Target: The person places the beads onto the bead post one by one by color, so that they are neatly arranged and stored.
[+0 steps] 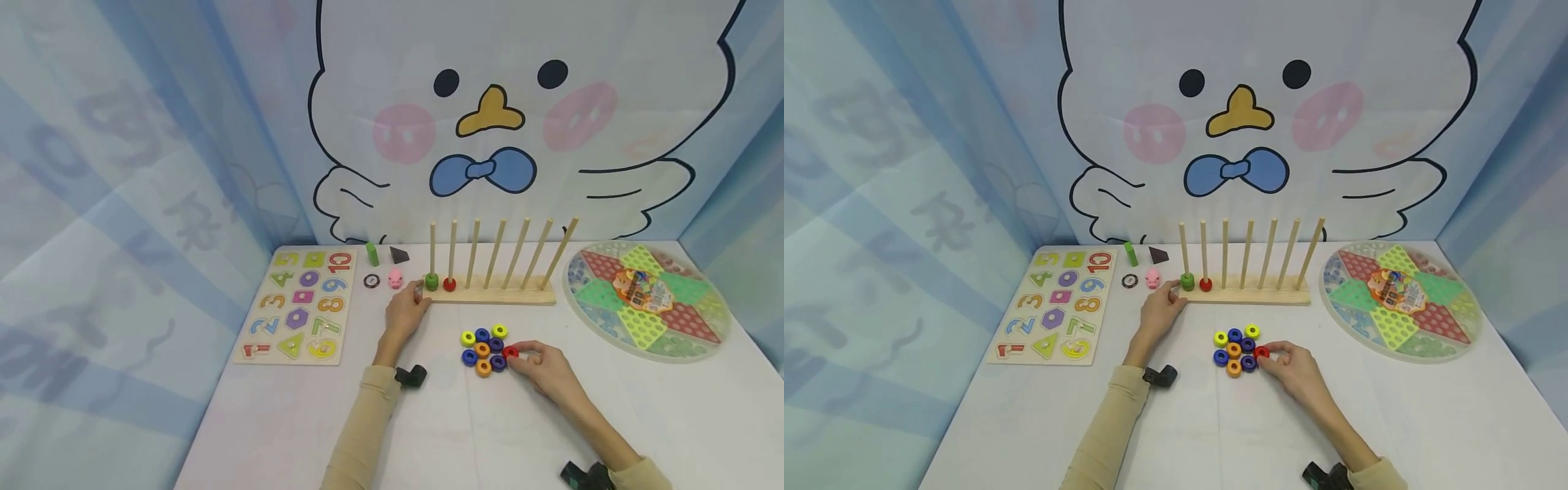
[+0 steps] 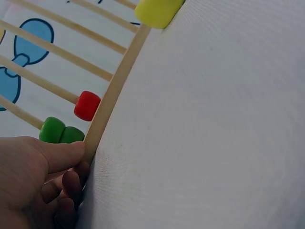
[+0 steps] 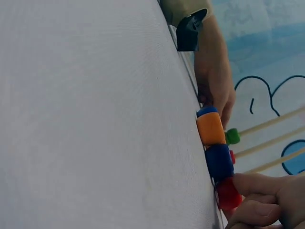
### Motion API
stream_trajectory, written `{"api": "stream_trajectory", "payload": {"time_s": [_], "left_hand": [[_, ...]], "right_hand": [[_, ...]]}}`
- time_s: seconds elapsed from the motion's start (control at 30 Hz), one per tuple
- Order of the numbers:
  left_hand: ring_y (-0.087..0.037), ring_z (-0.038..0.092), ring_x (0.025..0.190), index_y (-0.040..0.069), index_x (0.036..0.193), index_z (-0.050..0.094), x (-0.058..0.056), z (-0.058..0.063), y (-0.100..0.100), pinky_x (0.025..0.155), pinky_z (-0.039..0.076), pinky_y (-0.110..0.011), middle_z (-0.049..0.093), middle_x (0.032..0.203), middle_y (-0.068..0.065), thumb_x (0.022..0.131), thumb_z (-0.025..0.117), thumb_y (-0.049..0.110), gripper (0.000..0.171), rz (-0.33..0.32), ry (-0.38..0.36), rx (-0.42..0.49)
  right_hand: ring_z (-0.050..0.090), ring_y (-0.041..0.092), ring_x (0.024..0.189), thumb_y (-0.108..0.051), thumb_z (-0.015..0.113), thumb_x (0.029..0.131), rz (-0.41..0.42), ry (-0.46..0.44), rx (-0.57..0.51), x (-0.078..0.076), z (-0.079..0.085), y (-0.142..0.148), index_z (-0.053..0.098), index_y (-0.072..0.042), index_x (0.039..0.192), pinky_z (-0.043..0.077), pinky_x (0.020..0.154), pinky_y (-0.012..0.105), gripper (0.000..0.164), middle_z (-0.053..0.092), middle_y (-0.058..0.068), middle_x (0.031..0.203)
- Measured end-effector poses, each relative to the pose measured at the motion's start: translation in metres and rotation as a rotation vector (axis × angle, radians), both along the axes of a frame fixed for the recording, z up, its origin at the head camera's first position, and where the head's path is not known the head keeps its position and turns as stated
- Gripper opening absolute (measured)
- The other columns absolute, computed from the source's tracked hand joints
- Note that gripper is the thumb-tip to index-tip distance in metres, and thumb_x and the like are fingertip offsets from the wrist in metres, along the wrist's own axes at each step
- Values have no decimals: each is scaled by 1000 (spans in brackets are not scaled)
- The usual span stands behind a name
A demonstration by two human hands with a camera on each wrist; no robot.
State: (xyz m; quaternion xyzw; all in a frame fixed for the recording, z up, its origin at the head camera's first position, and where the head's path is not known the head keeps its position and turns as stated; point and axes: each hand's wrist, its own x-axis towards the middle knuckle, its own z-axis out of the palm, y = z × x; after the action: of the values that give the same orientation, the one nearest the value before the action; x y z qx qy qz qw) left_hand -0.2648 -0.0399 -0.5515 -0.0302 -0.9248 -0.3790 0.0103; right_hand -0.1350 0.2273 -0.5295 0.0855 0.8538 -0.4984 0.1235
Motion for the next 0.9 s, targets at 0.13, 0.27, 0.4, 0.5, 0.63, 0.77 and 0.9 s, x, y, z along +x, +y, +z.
{"api": "stream_trajectory", "payload": {"time_s": [0.13, 0.27, 0.4, 0.5, 0.63, 0.77, 0.9], "left_hand": [[-11, 51, 63, 14, 131, 57, 0, 1, 0, 60, 39, -28, 57, 74, 5, 89, 66, 27, 45, -2, 7, 14], [-11, 51, 62, 14, 130, 57, 1, 2, -1, 59, 39, -28, 57, 74, 5, 88, 67, 27, 44, 7, 13, 16], [-10, 51, 63, 13, 130, 57, 1, 0, -1, 59, 39, -27, 57, 74, 5, 89, 67, 28, 45, 4, -2, 10], [-10, 51, 64, 14, 130, 57, 1, -2, -1, 61, 39, -28, 57, 75, 6, 89, 67, 28, 45, 4, -5, 4], [-10, 52, 64, 14, 130, 57, 0, -1, -2, 61, 40, -28, 58, 75, 6, 88, 67, 29, 45, 11, -4, 0], [-10, 51, 63, 13, 130, 57, 1, 1, -1, 60, 39, -27, 57, 75, 6, 88, 67, 28, 45, -1, 3, 2], [-10, 50, 62, 12, 129, 57, 2, 3, -1, 59, 38, -26, 57, 74, 6, 89, 67, 28, 45, -11, 13, -2]], "right_hand": [[31, 9, 40, -35, 68, 87, 3, 66, 56, -5, 6, -2, 57, -1, 121, 27, 39, 25, 49, 37, -5, 49], [31, 9, 42, -39, 66, 88, 20, 155, 87, -17, 22, -9, 58, -2, 120, 26, 40, 26, 49, 36, -4, 51], [31, 11, 40, -43, 65, 88, 39, 226, 61, -33, 47, -23, 57, -4, 122, 27, 38, 28, 53, 37, -3, 49], [31, 12, 40, -45, 64, 88, 64, 317, 64, -49, 71, -36, 57, -5, 122, 27, 37, 28, 53, 38, -1, 49], [31, 14, 40, -45, 64, 88, 80, 436, 66, -72, 105, -53, 59, -7, 123, 26, 37, 28, 52, 38, 1, 50], [31, 17, 40, -47, 65, 87, 66, 508, 18, -89, 137, -68, 59, -11, 124, 24, 36, 30, 51, 38, 3, 50], [32, 19, 40, -46, 65, 87, 77, 561, -51, -101, 159, -80, 59, -12, 124, 24, 36, 32, 51, 39, 5, 51]]}}
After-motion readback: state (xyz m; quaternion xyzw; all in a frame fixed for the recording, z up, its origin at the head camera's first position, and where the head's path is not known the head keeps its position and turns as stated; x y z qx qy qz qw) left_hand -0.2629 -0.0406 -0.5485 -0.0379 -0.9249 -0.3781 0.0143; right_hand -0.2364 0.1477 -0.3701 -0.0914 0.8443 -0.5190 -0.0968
